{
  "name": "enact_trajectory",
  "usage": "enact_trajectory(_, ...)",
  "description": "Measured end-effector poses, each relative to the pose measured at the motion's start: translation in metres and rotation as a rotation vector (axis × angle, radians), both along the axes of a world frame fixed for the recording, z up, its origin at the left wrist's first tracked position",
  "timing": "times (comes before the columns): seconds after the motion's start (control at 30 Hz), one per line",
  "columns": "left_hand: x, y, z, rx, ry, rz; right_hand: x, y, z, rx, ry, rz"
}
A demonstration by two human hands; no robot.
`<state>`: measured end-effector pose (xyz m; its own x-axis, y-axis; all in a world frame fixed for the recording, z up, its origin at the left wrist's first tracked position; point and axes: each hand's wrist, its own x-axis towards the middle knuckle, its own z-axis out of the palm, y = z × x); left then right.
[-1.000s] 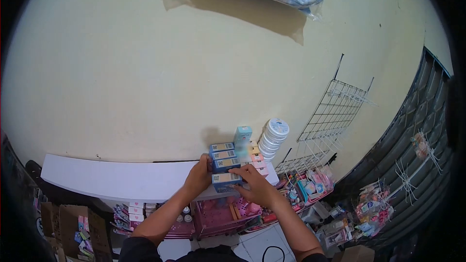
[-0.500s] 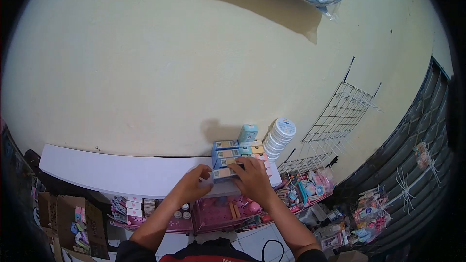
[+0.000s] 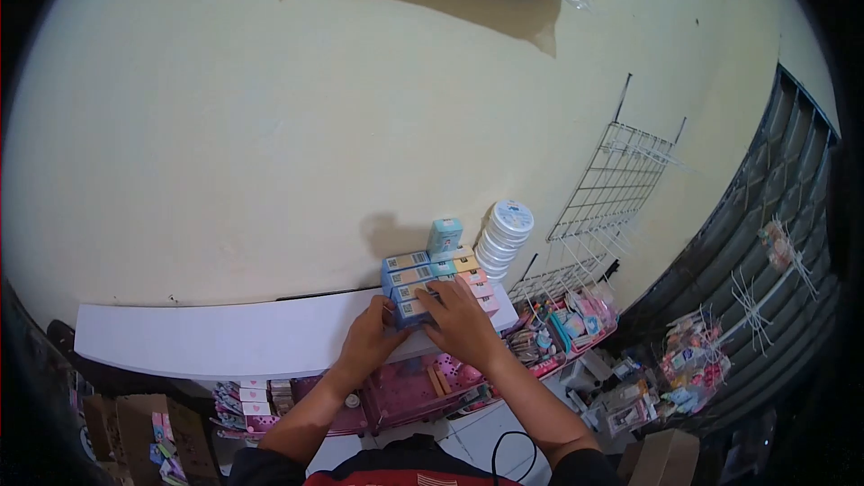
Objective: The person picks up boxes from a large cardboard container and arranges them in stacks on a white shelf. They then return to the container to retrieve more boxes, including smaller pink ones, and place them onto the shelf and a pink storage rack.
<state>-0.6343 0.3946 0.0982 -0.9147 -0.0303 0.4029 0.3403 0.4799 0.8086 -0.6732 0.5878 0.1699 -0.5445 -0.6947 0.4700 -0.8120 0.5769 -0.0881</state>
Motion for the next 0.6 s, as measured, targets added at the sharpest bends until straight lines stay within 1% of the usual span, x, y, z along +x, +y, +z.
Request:
enact_trajectory(0.1,-0.001,-0.001,0.002,0.015,0.001,-0.006,0.000,0.000,-0.002,0.010,0.043,-0.014)
enact_trajectory(0.17,0.001,0.000,0.005,-0.015,-0.038,0.037,0.003,-0.001,0.000,0.005,0.053,-0.032)
enact_trajectory(0.33,0.001,-0.004,0.000,-0.026,-0.008,0.008,0.014,-0.005,-0.001,-0.009,0.081,-0.056)
enact_trajectory(0.43,0.006,-0.007,0.005,-0.022,0.002,-0.001,0.021,-0.006,0.001,-0.024,0.049,-0.028)
enact_trajectory(0.5,0.014,-0.008,0.010,-0.016,-0.007,0.011,0.026,-0.008,0.003,-0.097,0.023,0.038)
enact_trajectory(0.53,0.017,-0.009,0.013,-0.019,0.043,-0.002,0.028,-0.008,0.004,-0.097,0.018,0.051)
enact_trajectory(0.57,0.021,-0.010,0.016,-0.025,0.092,-0.013,0.031,-0.008,0.005,-0.176,0.016,0.079)
enact_trajectory(0.6,0.025,-0.011,0.020,-0.026,0.087,0.004,0.033,-0.008,0.006,-0.256,0.013,0.108)
